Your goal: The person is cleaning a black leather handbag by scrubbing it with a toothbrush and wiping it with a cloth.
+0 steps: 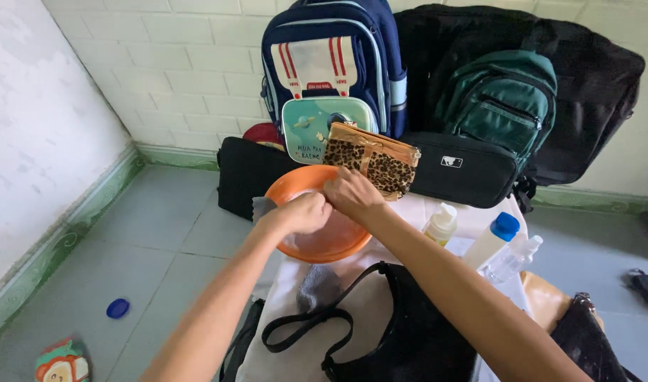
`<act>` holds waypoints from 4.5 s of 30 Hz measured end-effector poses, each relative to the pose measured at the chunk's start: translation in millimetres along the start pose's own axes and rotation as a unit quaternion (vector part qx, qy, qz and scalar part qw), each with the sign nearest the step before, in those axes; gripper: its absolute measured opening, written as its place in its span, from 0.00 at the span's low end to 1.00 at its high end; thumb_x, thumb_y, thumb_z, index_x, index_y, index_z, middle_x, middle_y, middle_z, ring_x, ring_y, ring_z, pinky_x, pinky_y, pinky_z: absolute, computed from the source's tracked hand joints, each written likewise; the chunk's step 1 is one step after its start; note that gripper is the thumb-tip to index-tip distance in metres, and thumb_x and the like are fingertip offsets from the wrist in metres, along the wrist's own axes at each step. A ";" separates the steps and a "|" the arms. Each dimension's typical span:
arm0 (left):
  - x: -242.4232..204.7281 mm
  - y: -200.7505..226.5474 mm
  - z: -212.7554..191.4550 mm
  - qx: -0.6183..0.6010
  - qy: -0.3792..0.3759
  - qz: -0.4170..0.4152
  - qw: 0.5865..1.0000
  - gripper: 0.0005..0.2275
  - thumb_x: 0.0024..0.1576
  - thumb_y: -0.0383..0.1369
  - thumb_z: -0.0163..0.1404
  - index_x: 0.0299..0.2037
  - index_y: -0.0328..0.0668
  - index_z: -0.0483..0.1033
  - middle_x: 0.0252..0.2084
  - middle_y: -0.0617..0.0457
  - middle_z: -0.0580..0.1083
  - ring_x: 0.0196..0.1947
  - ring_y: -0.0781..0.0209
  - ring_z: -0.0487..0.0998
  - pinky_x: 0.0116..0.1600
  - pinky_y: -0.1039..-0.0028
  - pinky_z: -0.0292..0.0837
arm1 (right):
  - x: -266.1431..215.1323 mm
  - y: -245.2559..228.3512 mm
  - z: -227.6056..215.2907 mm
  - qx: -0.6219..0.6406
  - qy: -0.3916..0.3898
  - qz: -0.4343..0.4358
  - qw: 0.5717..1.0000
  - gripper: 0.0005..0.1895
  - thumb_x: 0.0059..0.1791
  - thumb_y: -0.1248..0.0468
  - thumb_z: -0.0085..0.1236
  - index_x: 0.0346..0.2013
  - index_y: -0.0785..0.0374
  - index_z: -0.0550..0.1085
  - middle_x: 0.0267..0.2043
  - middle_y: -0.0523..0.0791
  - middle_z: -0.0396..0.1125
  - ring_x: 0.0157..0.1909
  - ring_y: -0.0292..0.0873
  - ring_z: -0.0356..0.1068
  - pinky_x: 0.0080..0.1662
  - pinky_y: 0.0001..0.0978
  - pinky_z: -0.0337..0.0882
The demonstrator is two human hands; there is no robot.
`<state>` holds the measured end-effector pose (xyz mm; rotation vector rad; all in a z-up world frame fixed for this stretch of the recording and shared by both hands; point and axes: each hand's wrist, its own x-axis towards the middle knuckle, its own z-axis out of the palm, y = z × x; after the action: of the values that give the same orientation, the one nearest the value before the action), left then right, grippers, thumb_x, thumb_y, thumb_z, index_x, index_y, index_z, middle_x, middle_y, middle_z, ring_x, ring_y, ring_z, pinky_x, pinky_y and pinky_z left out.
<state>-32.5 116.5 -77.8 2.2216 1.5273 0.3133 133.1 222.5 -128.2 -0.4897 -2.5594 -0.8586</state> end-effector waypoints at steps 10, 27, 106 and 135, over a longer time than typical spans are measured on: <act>-30.1 35.1 -27.6 0.030 0.048 -0.123 0.991 0.25 0.59 0.49 0.35 0.41 0.35 0.80 0.44 0.34 0.78 0.51 0.36 0.79 0.53 0.54 0.74 | 23.6 -6.5 -70.1 0.210 -0.171 0.158 0.950 0.09 0.44 0.59 0.57 0.37 0.58 0.74 0.36 0.47 0.74 0.44 0.56 0.76 0.46 0.51 0.76; -63.5 72.9 -82.2 -0.360 -0.039 -0.035 0.932 0.18 0.67 0.45 0.42 0.31 0.38 0.64 0.24 0.53 0.67 0.22 0.69 0.65 0.26 0.82 0.61 | 36.0 18.6 -136.6 0.077 0.189 -0.045 0.978 0.12 0.59 0.62 0.41 0.35 0.67 0.62 0.35 0.48 0.54 0.37 0.56 0.61 0.38 0.44 0.65; -218.7 166.3 4.7 -0.058 0.132 -0.174 0.974 0.17 0.62 0.40 0.38 0.43 0.35 0.75 0.42 0.33 0.79 0.50 0.30 0.79 0.53 0.44 0.74 | -46.8 -118.0 -253.9 0.639 -0.009 0.376 0.671 0.15 0.54 0.57 0.52 0.35 0.64 0.81 0.30 0.53 0.76 0.35 0.49 0.78 0.36 0.42 0.79; -275.9 112.9 100.8 -0.422 0.255 -0.162 0.855 0.16 0.59 0.38 0.57 0.54 0.42 0.78 0.41 0.44 0.84 0.46 0.50 0.86 0.50 0.63 0.81 | -56.0 -192.8 -227.8 0.527 -0.206 0.338 0.752 0.16 0.47 0.47 0.61 0.33 0.57 0.78 0.31 0.45 0.77 0.38 0.47 0.77 0.43 0.38 0.77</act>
<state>1.2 -195.6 -100.0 1.2073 1.5367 1.2623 154.1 -76.9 -82.1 -1.1465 -2.3791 1.0134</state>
